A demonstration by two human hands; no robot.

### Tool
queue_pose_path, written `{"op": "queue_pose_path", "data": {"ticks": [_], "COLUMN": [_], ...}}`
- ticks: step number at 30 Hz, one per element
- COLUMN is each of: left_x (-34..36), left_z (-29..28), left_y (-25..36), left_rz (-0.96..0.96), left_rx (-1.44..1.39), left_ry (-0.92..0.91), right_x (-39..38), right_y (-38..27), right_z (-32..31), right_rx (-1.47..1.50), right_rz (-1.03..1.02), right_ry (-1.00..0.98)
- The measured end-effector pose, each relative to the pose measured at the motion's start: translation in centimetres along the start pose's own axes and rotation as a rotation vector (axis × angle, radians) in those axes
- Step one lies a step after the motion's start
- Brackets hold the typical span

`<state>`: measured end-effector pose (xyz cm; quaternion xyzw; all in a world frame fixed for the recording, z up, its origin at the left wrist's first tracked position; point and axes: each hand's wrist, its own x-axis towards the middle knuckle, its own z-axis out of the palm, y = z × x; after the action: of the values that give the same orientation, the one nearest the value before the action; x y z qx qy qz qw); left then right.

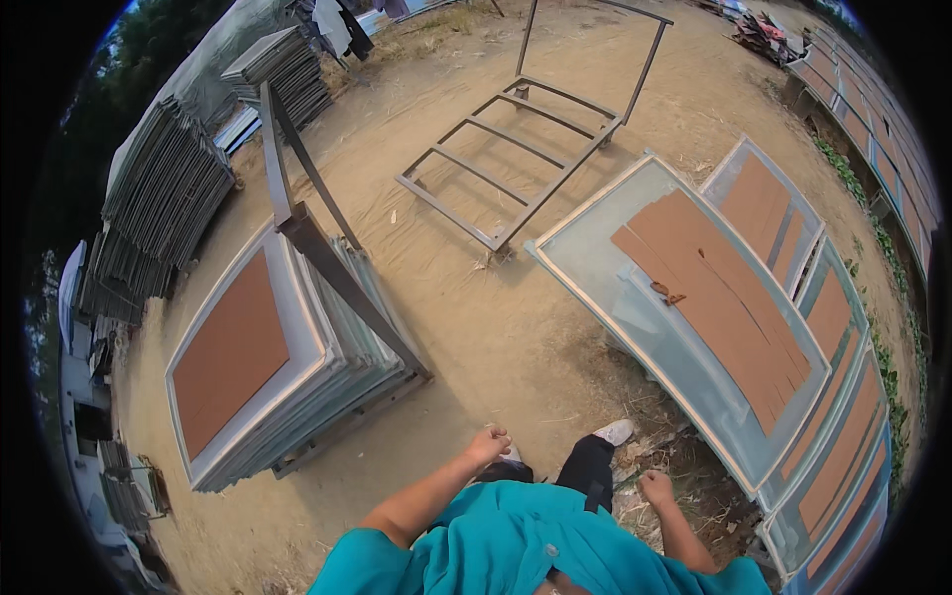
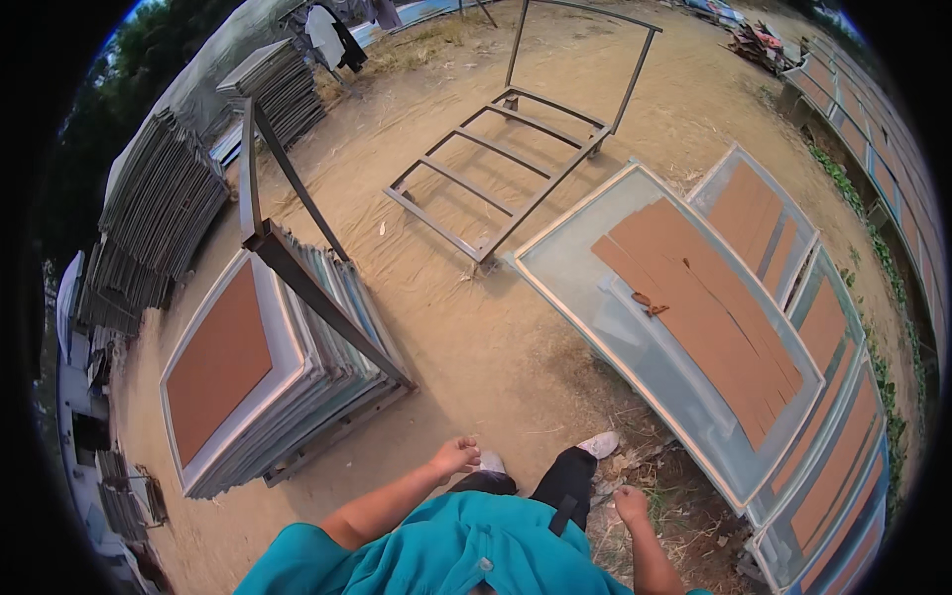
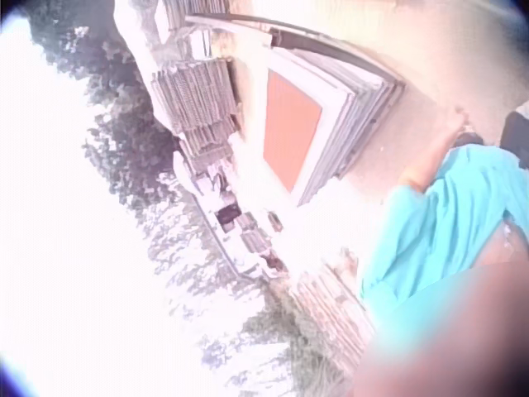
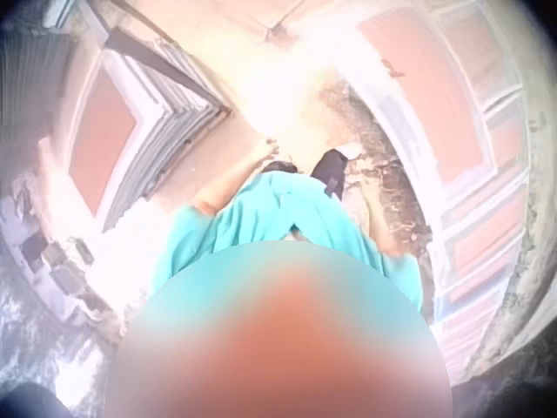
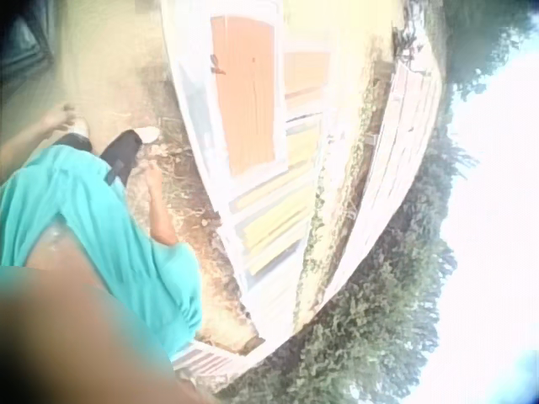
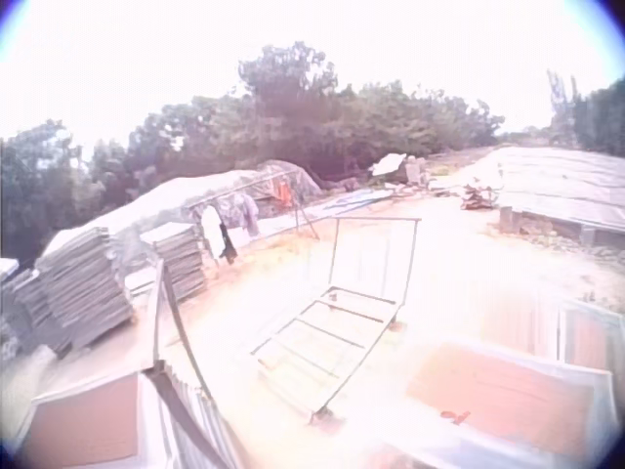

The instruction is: The person repeatedly picks up large rectangular trays with brown mesh centers from a stack and places them onto a long, inclined drying rack. The person walks back and forth between the stack and the rack, filling the rack with trays one by one.

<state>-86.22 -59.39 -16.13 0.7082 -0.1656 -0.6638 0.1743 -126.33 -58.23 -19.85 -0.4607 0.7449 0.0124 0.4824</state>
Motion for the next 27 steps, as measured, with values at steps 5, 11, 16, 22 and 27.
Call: {"op": "queue_pose_path", "data": {"ticks": [5,11,16,22,27], "left_x": [-6.9,-10.9,-14.9,-18.2,-17.4], "left_z": [-12.3,-17.4,-13.6,-8.0,-7.5], "left_y": [-7.6,-18.6,-23.6,-28.4,-33.2], "left_rz": [0.133,0.009,-0.113,-0.288,-0.299], "left_rx": [-0.362,-0.832,-1.116,-1.448,-1.662], "left_ry": [0.384,0.763,0.929,0.969,0.909], "right_x": [5.1,-0.8,-3.2,-3.5,-5.7], "right_y": [-12.3,-36.4,-48.9,-53.1,-55.3], "right_z": [5.8,13.4,21.5,29.0,27.6], "right_rx": [-0.242,-0.617,-0.701,-0.084,0.258], "right_rz": [-0.35,-0.982,-1.227,-0.759,-0.463], "right_ry": [-0.208,-0.337,-0.581,-0.634,-0.238]}}
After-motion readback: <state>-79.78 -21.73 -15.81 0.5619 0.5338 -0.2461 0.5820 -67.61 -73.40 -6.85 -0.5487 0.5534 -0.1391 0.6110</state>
